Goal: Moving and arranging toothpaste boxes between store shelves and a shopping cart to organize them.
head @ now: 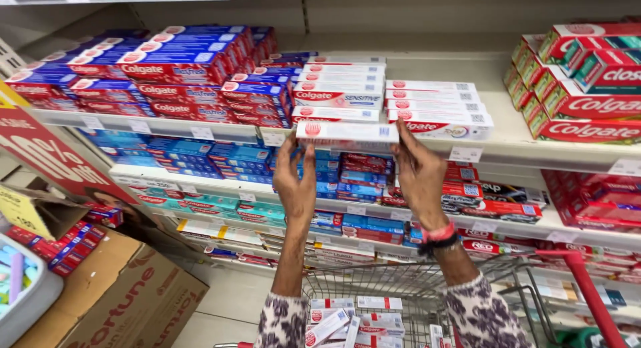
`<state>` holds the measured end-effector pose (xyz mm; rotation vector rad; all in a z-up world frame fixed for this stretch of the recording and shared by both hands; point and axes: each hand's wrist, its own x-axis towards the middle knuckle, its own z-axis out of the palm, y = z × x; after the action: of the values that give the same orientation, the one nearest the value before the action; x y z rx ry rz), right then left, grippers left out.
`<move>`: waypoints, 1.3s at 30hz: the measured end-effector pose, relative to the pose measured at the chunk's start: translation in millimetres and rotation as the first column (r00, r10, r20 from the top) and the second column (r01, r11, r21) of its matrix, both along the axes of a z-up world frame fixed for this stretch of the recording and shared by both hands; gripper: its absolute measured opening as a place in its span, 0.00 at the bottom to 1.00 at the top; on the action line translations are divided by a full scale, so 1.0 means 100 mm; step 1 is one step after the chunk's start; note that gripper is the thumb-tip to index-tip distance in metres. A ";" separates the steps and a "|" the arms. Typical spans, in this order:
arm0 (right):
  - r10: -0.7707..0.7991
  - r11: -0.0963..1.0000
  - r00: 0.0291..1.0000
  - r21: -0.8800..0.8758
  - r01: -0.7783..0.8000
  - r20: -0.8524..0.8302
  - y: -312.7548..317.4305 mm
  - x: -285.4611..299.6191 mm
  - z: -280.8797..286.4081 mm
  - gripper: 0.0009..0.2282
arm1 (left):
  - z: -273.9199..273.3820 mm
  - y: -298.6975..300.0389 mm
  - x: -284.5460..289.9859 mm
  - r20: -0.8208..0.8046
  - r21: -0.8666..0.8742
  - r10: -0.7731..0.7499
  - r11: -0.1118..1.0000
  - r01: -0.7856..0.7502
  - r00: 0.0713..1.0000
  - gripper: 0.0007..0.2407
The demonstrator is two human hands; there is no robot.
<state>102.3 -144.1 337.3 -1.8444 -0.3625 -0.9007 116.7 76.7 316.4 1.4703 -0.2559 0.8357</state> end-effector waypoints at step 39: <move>-0.374 0.841 0.884 -0.298 0.451 0.280 0.11 -0.01 -0.57 0.15 | -0.52 -0.17 0.13 0.071 0.252 0.316 0.912 -0.324 0.946 0.21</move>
<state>101.3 -133.0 280.1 -2.2166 -0.2693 -1.4149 129.3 59.5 264.6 1.7785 -0.1506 1.1210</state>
